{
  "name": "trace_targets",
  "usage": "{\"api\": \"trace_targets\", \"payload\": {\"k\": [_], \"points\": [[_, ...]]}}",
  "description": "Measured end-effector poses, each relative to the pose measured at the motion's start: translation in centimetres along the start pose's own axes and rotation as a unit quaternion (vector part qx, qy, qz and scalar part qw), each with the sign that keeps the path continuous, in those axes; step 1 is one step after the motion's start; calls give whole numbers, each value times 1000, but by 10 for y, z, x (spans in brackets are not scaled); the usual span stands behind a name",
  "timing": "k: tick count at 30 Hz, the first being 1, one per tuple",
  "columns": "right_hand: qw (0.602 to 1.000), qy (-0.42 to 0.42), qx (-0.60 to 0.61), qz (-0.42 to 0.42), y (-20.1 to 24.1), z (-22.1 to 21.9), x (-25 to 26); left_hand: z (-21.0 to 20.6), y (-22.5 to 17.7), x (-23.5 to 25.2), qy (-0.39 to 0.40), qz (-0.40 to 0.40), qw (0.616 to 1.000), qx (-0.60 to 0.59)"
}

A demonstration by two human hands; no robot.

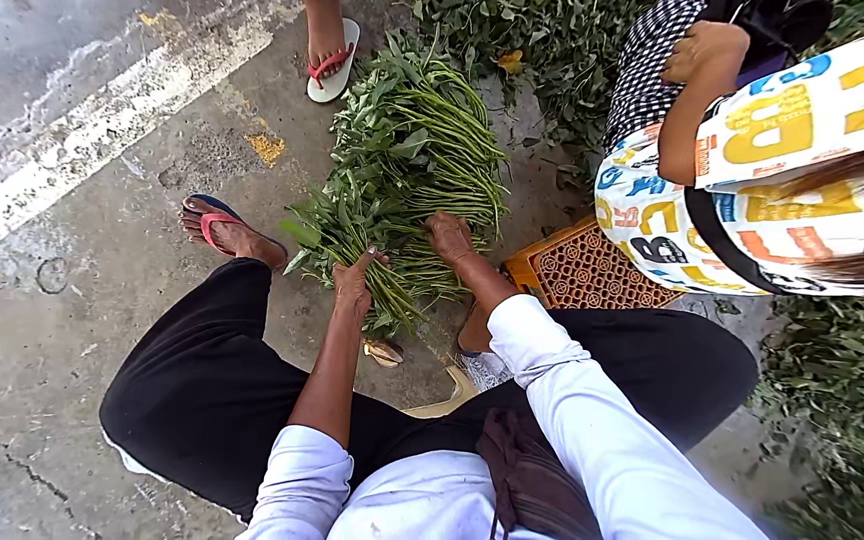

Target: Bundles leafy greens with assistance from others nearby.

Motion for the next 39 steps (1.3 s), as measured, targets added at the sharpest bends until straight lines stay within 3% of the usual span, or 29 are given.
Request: {"api": "trace_targets", "payload": {"k": [7, 13, 16, 19, 21, 23, 25, 28, 34, 39], "points": [[972, 40, 230, -2, 18, 70, -14, 5, 5, 2, -20, 3, 999, -34], [916, 88, 391, 0, 61, 41, -57, -5, 6, -12, 38, -4, 999, -3], [923, 70, 378, 0, 73, 22, -68, -3, 5, -15, 45, 1, 999, 2], [973, 18, 229, 36, 85, 20, -81, 0, 5, -13, 42, 9, 999, 20], [985, 28, 163, 57, 91, 17, -88, 2, 7, -10, 25, 7, 999, 32], [982, 68, 160, 79, 89, 17, -87, 3, 7, -6, -6, 1, 1000, 29], [974, 53, 203, 91, 76, 17, -78, 3, 7, -4, -20, 1, 1000, 20], [974, -18, 217, 56, 51, 18, -59, 2, 3, -5, 13, 16, 1000, 7], [975, 42, 217, 30, 37, -7, -38, -5, -4, -10, 59, 33, 998, 4], [971, -52, 222, -71, 21, 15, -38, 1, -19, -1, -19, -16, 1000, -14]]}}
Point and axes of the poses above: each hand's wrist, its own x-axis towards the middle knuckle, its own z-axis out of the back of the hand, y = z × x, the point moved 2 cm from there along x, towards the middle knuckle, and after that the axes turned 10 degrees about -z, right-handed, at the moved point
